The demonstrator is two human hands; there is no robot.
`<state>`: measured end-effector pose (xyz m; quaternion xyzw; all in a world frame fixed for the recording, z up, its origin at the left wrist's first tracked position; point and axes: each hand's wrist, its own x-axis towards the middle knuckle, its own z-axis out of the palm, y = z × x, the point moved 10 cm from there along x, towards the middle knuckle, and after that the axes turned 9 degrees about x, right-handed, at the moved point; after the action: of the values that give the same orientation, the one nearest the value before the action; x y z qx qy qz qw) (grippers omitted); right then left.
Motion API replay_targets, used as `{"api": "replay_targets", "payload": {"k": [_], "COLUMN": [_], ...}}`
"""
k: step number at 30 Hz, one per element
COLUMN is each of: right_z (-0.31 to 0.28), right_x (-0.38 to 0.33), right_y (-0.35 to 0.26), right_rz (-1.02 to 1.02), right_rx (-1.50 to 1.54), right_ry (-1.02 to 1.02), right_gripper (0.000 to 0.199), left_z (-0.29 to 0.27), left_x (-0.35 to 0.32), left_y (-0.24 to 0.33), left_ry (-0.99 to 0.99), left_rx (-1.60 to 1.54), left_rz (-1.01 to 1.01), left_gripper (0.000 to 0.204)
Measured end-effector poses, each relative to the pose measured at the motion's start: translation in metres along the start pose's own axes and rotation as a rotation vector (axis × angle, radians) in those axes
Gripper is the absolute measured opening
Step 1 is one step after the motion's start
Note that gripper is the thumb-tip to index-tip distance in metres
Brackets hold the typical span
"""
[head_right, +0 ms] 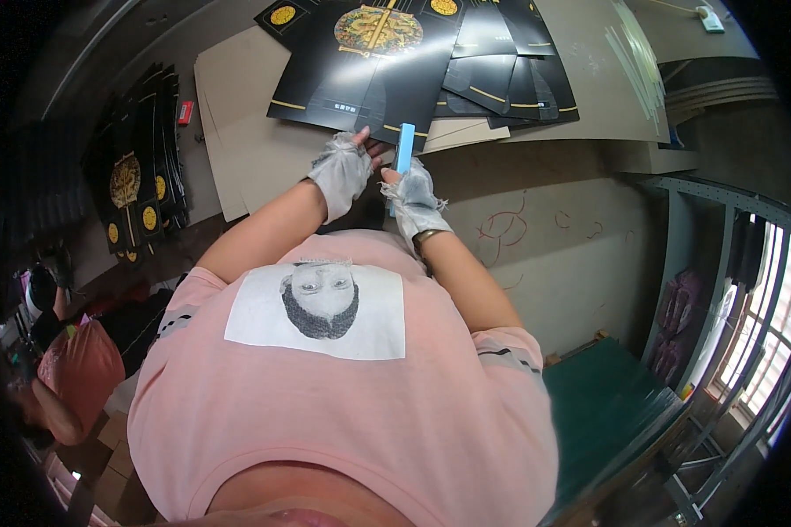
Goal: Packing and folding gift boxes in a warehouse setting using a tape dispenser.
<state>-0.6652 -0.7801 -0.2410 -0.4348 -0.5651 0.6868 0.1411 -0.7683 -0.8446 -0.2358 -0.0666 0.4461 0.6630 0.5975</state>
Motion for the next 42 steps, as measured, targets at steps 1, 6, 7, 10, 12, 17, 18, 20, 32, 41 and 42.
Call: {"api": "replay_targets", "payload": {"k": [1,6,7,10,12,17,18,20,32,41,42], "right_z": [0.000,-0.013,-0.030,-0.057,-0.063,-0.024,-0.015,0.009,0.033,-0.002,0.001], "right_x": [-0.003,-0.020,-0.020,-0.013,-0.001,-0.005,-0.002,0.006,-0.005,0.009,0.005], "right_y": [-0.005,-0.030,-0.023,-0.045,-0.060,-0.061,-0.056,-0.034,-0.037,-0.039,-0.053], "right_rz": [-0.018,0.142,0.281,0.215,0.093,0.136,0.058,-0.005,0.104,0.370,0.361], "right_rx": [-0.007,0.112,0.262,0.010,-0.119,0.211,0.127,-0.020,-0.039,0.137,0.121], "right_ry": [-0.024,-0.062,0.067,-0.039,-0.130,-0.175,-0.198,-0.247,-0.280,-0.110,-0.131], "right_gripper": [0.015,0.010,0.008,0.009,0.015,0.021,0.024,0.029,0.013,0.021,0.021], "left_z": [0.000,-0.033,-0.055,-0.104,-0.106,-0.080,-0.062,-0.046,-0.008,-0.123,-0.150], "left_x": [0.001,-0.014,-0.020,-0.049,-0.049,-0.036,-0.037,-0.031,-0.040,-0.192,-0.216], "left_y": [0.000,0.016,0.023,0.079,0.095,0.084,0.078,0.066,0.067,0.214,0.225], "left_ry": [-0.028,0.083,0.187,0.486,0.489,0.394,0.316,0.257,-0.002,0.854,1.081], "left_rx": [-0.002,-0.141,-0.243,-0.236,0.038,0.207,0.201,0.217,0.624,1.742,1.890], "left_rz": [0.017,-0.024,-0.015,0.166,0.169,0.121,0.083,0.065,0.148,0.888,0.927], "left_gripper": [0.037,0.039,0.040,0.039,0.039,0.032,0.026,0.025,0.026,0.055,0.061]}}
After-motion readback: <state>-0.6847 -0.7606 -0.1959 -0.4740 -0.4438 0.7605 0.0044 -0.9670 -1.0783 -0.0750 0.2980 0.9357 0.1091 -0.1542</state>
